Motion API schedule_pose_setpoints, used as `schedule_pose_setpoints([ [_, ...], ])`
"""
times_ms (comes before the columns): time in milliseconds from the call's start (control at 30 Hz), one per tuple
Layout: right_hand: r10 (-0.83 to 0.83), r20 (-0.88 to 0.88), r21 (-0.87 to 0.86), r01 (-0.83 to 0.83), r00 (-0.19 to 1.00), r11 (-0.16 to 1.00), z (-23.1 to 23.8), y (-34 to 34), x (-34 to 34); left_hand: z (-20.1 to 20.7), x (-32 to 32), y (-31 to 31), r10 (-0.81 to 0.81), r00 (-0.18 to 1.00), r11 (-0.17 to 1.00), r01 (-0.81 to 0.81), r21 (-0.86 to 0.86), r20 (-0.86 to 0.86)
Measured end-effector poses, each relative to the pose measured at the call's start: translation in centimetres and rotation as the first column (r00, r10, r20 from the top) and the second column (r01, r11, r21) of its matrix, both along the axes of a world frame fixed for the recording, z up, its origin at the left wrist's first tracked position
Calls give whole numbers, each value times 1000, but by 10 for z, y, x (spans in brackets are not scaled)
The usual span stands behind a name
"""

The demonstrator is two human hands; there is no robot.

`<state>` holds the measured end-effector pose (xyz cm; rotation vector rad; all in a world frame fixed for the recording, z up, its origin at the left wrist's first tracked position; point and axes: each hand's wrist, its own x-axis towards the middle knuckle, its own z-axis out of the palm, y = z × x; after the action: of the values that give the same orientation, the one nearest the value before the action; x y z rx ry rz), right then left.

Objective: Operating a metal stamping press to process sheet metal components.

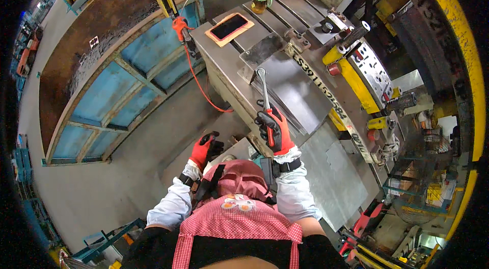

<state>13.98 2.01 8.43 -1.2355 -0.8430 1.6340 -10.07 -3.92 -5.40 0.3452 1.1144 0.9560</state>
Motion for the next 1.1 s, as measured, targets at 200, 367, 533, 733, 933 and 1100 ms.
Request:
schedule_pose_setpoints([
  [200, 19, 0, 96, -19, 1000, 995, 2, -5, 1, -2, -5, -2, -1, 1000, 1000, 1, -10, 1],
  [367, -81, 219, 97, 60, 972, 993, 4, -1, -6, 3, 3, 2, -18, 999, 1000, 17, 17, 30],
  [533, -45, -55, 21, 46, 997, 999, 7, -5, -3, 5, 9, 3, 13, 1000, 1000, -13, 28, -4],
  [733, -82, 292, 287, -5, 953, 958, -10, 2, 0, 5, 9, 3, 11, 1000, 998, -10, 54, -17],
  [933, -121, 115, 64, 114, 986, 991, 30, -2, -6, 13, 9, 3, -9, 1000, 1000, 10, 20, -24],
  [1100, -75, 91, 24, 73, 993, 997, 23, 13, 3, 25, 19, 4, 14, 995, 999, -11, 30, -102],
])
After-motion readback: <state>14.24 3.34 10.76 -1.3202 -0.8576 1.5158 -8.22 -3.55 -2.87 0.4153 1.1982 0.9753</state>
